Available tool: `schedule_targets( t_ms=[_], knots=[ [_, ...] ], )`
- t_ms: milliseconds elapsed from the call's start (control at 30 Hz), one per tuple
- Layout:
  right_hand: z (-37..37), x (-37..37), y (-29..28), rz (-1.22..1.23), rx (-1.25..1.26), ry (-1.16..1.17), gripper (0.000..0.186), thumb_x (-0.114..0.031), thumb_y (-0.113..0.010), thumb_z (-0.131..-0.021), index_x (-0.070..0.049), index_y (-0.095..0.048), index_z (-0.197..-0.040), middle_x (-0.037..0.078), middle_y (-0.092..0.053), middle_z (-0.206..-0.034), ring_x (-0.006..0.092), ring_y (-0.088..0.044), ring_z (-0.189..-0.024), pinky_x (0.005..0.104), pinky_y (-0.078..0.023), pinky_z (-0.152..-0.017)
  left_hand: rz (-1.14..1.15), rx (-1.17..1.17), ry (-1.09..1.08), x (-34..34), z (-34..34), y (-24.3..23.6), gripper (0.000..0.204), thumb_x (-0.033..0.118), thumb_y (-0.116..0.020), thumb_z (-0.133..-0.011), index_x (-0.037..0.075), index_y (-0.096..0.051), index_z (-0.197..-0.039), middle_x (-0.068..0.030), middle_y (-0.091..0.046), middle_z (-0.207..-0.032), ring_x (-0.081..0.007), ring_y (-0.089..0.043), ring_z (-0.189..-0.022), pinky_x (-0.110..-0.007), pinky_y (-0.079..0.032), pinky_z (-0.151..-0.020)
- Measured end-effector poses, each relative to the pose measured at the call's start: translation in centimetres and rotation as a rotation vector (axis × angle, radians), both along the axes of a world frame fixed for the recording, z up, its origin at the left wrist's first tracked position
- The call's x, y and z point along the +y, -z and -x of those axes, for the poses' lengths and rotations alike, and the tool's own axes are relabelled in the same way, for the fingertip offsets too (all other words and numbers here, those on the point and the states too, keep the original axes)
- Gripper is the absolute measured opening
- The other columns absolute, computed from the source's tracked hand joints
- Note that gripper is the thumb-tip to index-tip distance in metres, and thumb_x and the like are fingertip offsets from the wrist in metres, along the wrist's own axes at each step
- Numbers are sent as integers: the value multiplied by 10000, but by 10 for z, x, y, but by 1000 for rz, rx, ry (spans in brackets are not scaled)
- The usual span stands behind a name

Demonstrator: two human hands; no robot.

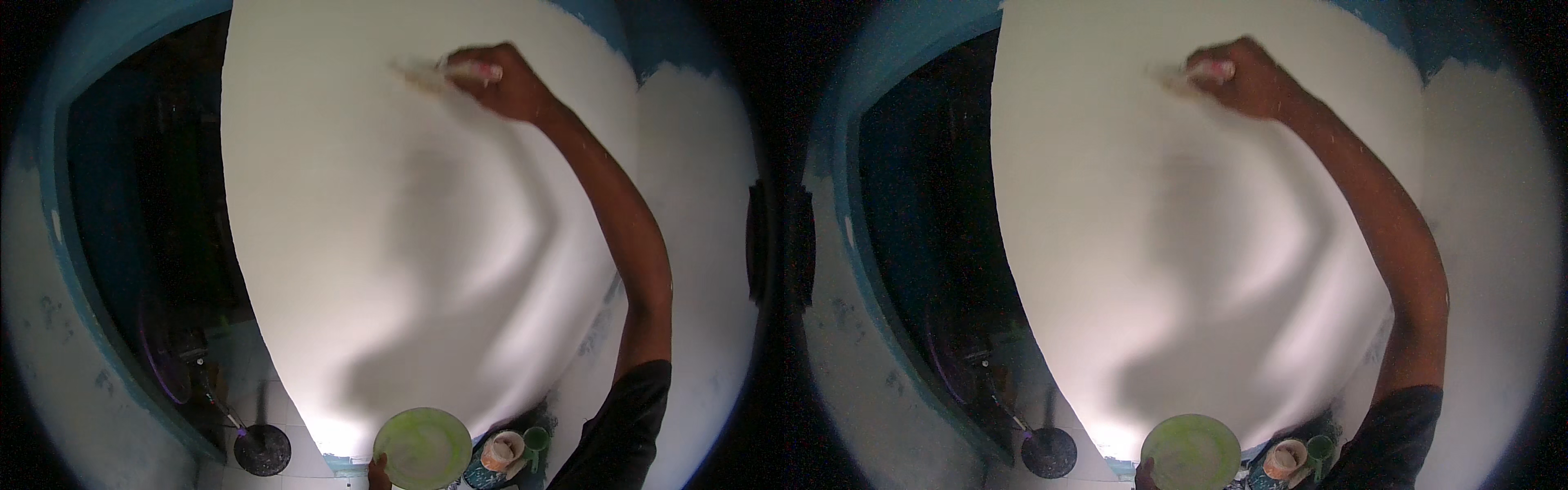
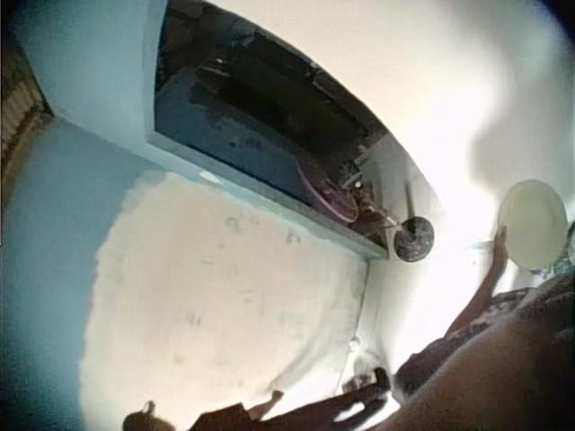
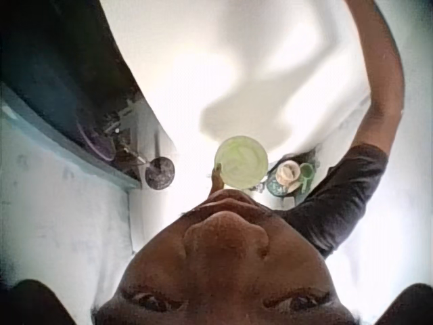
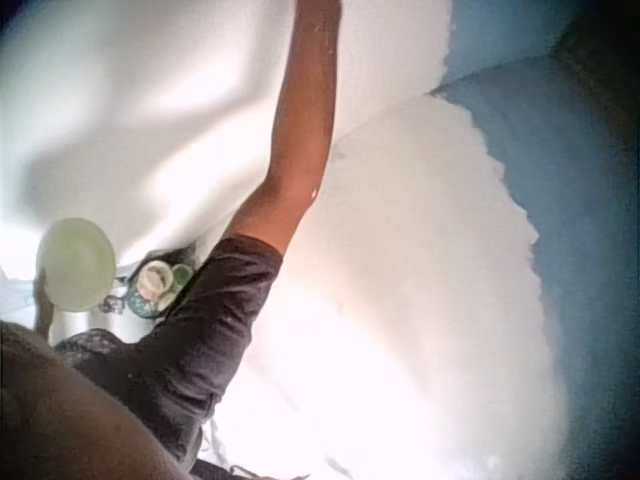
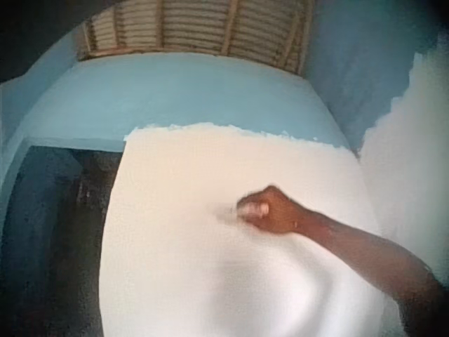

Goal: The person paints a white ceiling using a paintbrush and a green paint container. They repeatedly dip the brush into the container and apply paint to the ceiling surface in a small room with tiled flooring.

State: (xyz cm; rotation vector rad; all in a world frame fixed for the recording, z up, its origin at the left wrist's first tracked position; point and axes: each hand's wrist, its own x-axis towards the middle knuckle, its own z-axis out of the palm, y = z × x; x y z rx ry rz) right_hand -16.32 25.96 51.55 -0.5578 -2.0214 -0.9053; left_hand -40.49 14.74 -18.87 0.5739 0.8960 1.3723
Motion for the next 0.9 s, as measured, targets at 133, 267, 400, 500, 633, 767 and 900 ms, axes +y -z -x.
schedule_targets(
  t_ms=[133,267,400,500,633,767,900],
  knots=[
    [-18,22,-26,-306,192,-18,225,-82,-686,-795,-27,-656,-1011,123,-676,-1012,267,-646,-917,331,-515,-850,11,16,-11,1,-29,2,484,309,-535,-936,-34,-473,-1273,-136,-584,-1167,-244,-558,-1061,-363,-437,-941],
    [-72,31,-7,-637,-4,56,189,-23,-611,-739,-25,-640,-926,130,-644,-873,242,-595,-765,322,-487,-730,-4,17,-40,2,-80,10,493,319,-532,-937,-37,-475,-1273,-140,-588,-1166,-245,-563,-1057,-365,-445,-934],
    [-113,18,53,-401,-158,40,208,-164,-630,-804,-101,-654,-1002,83,-670,-1001,273,-628,-963,402,-521,-834,-20,22,-71,3,-129,11,501,330,-530,-938,-40,-476,-1273,-144,-593,-1164,-246,-568,-1052,-367,-453,-927],
    [-118,-33,70,-58,-333,-135,108,-127,-648,-791,-121,-652,-899,39,-664,-868,249,-609,-870,381,-503,-820,-15,25,-97,-17,-155,5,508,338,-528,-939,-42,-477,-1273,-147,-596,-1163,-247,-572,-1049,-369,-458,-922],
    [-162,-77,50,-27,-317,-124,106,-120,-628,-806,-120,-647,-910,35,-664,-913,234,-584,-979,407,-438,-936,-44,61,-89,-39,-195,5,517,348,-525,-941,-45,-479,-1273,-150,-600,-1162,-248,-577,-1044,-371,-466,-915],
    [-190,-125,-24,356,-138,20,72,-40,-692,-791,-56,-659,-853,59,-672,-886,186,-639,-888,343,-507,-848,-91,122,-83,-54,-218,22,526,359,-523,-942,-48,-480,-1273,-154,-605,-1160,-250,-582,-1040,-373,-474,-907],
    [-186,-115,-71,116,-17,37,90,-46,-593,-777,-24,-653,-841,99,-674,-810,179,-608,-741,326,-489,-711,-74,132,-63,-65,-189,40,552,378,-520,-942,-47,-467,-1291,-159,-601,-1173,-251,-584,-1047,-375,-473,-913]
  ],
)
